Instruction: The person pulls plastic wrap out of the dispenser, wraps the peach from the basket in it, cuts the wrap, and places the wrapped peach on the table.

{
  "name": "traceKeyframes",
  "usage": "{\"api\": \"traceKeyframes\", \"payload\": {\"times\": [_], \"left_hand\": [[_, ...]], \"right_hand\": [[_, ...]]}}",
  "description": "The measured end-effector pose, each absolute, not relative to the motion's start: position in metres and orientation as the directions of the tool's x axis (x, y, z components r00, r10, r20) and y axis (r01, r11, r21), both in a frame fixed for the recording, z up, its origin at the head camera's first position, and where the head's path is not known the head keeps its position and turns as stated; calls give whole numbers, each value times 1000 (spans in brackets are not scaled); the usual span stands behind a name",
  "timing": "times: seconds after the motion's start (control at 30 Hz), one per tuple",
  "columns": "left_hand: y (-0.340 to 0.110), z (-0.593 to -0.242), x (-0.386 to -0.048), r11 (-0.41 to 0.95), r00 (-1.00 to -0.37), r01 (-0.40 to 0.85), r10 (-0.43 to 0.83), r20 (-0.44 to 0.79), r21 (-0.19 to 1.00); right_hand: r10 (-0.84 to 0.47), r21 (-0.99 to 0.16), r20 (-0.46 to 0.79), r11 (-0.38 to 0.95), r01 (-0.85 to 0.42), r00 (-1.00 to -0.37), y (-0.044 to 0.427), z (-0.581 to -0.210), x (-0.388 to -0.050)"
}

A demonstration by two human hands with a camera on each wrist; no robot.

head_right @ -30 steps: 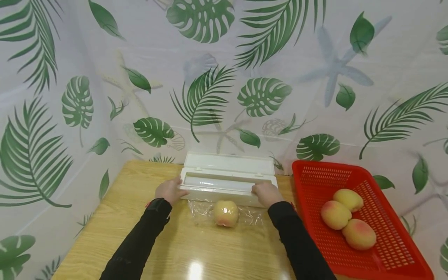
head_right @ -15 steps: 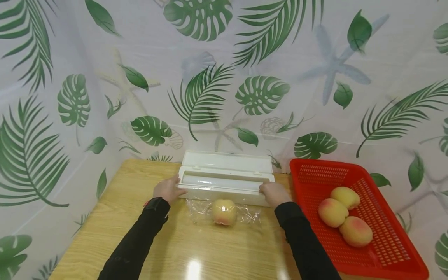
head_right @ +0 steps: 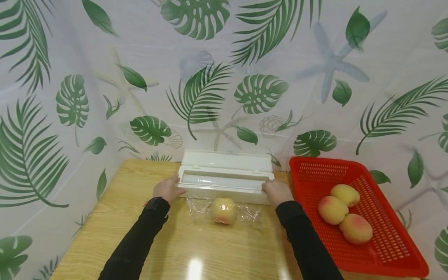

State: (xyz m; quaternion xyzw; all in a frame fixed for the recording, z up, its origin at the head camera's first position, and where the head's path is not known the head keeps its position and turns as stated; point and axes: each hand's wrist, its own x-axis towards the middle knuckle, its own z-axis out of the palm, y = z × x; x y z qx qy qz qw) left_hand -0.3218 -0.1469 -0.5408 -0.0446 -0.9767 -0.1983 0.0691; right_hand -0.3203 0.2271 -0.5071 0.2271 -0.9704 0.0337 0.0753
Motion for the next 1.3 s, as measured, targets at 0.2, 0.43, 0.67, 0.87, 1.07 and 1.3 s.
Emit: {"api": "traceKeyframes", "payload": {"times": [0.2,0.43,0.67,0.87,1.07,1.3], "left_hand": [[-146,-542,-322,915,-984,129,69,167,382],[-145,-543,-321,911,-982,140,77,174,388],[-143,-540,-320,907,-986,129,73,153,401],[-142,-538,-318,902,-985,125,63,161,414],[-142,-540,-317,900,-984,129,65,165,416],[-147,-544,-318,896,-980,139,63,189,422]], "right_hand": [[-436,-65,147,891,-449,-888,227,-505,-319],[-419,-87,122,898,-430,-900,228,-504,-317],[-392,-27,178,915,-402,-903,229,-503,-312],[-378,-27,178,921,-389,-908,228,-500,-308],[-360,-76,126,926,-370,-925,233,-500,-309],[-354,-123,72,925,-361,-932,233,-497,-312]]}}
